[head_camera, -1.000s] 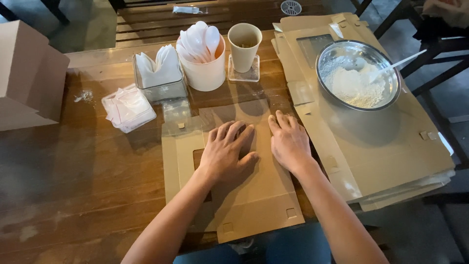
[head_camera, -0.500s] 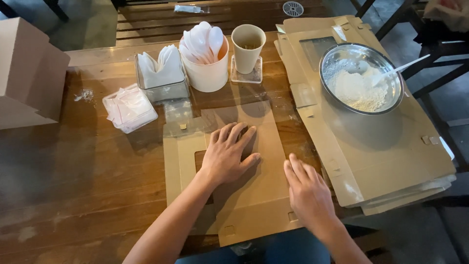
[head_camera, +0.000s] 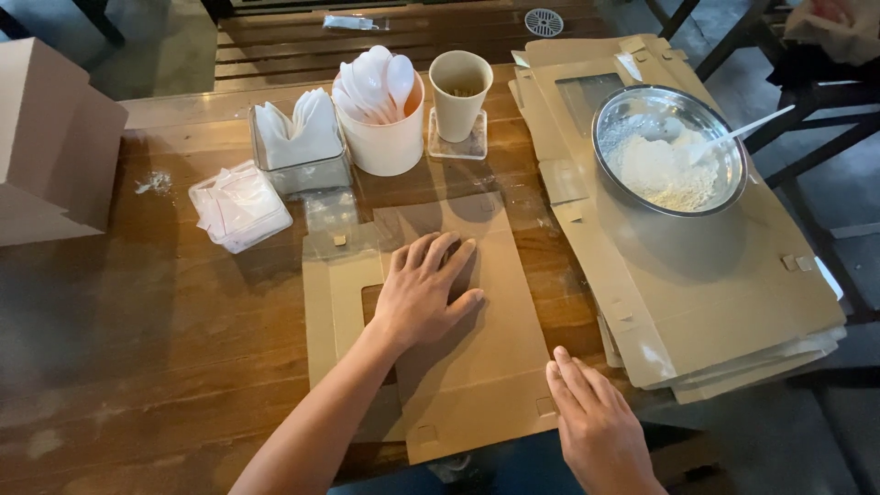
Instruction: Assembling a cardboard pastry box by folding along pre-scored lines and tucking in flaps.
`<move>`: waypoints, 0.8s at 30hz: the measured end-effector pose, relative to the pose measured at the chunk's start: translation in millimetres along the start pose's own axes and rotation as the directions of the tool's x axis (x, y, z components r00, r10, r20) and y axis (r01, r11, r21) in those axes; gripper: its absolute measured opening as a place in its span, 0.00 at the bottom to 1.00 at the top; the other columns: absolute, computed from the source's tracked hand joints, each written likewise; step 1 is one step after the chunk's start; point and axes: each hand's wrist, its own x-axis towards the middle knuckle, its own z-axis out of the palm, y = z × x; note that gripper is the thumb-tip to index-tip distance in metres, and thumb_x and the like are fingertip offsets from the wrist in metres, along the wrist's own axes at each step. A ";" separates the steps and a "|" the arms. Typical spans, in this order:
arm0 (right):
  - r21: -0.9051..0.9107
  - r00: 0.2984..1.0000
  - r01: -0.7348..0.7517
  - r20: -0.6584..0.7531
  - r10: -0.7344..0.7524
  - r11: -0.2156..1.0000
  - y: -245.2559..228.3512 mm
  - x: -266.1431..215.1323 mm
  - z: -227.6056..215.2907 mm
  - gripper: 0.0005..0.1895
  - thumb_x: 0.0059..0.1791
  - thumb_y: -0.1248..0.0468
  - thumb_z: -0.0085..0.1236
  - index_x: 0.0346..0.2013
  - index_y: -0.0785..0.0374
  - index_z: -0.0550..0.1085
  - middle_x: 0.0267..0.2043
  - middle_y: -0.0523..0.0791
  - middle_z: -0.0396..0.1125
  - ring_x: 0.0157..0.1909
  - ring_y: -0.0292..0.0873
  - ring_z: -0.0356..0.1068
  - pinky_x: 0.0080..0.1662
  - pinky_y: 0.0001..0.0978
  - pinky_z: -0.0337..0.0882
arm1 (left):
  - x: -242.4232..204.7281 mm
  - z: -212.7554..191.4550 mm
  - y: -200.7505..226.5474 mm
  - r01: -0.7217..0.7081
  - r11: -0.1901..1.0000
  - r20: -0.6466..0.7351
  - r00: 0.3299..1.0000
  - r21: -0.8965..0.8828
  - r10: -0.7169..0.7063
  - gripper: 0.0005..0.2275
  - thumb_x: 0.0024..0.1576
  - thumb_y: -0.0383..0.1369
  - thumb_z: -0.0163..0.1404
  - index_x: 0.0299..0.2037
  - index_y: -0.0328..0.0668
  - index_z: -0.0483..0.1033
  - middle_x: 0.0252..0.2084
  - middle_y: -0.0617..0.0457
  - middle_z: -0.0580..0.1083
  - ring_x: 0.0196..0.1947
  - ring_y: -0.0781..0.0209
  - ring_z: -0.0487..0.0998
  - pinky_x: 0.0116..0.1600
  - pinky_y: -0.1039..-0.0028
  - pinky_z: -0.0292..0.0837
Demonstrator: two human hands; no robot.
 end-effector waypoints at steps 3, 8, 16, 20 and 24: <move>-0.007 1.000 -0.008 0.011 0.008 1.000 -0.9 2.2 -0.9 0.30 0.48 0.64 0.55 0.66 0.61 0.67 0.70 0.47 0.62 0.69 0.49 0.62 0.64 0.41 0.65 | -0.9 -2.3 1.0 0.012 1.000 0.007 1.000 -0.006 -0.012 0.30 0.62 0.56 0.39 0.71 0.53 0.60 0.69 0.52 0.61 0.69 0.46 0.57 0.67 0.51 0.53; -0.023 0.999 0.013 -0.037 -0.014 1.000 -2.2 20.8 -8.4 0.26 0.50 0.64 0.51 0.64 0.62 0.68 0.69 0.47 0.64 0.70 0.49 0.61 0.66 0.41 0.63 | -1.9 0.7 -1.3 -0.007 1.000 -0.029 1.000 -0.020 0.006 0.29 0.62 0.55 0.40 0.70 0.52 0.61 0.68 0.52 0.62 0.69 0.46 0.58 0.66 0.51 0.54; 0.012 1.000 0.016 0.016 -0.016 1.000 7.3 97.8 -6.7 0.25 0.51 0.66 0.46 0.65 0.63 0.66 0.71 0.51 0.60 0.70 0.53 0.59 0.63 0.48 0.65 | -0.2 1.1 -0.5 0.027 1.000 0.002 1.000 -0.016 -0.026 0.30 0.62 0.55 0.39 0.71 0.53 0.59 0.70 0.52 0.61 0.69 0.47 0.57 0.67 0.51 0.53; -0.112 1.000 0.013 -0.002 -0.014 0.994 4.0 139.3 -14.9 0.24 0.50 0.67 0.47 0.61 0.59 0.72 0.69 0.47 0.63 0.68 0.50 0.63 0.60 0.43 0.70 | -0.1 -21.0 7.1 0.060 0.998 0.134 0.989 -0.022 -0.056 0.29 0.63 0.53 0.42 0.72 0.53 0.60 0.68 0.47 0.60 0.72 0.47 0.56 0.70 0.52 0.53; -0.134 1.000 0.001 0.018 0.002 0.991 9.7 172.9 -8.5 0.24 0.50 0.67 0.46 0.62 0.59 0.71 0.68 0.48 0.63 0.67 0.50 0.64 0.57 0.44 0.73 | -0.3 -16.5 5.2 0.052 0.999 0.093 0.994 -0.007 -0.051 0.29 0.61 0.54 0.44 0.72 0.54 0.60 0.67 0.47 0.61 0.72 0.48 0.57 0.69 0.53 0.54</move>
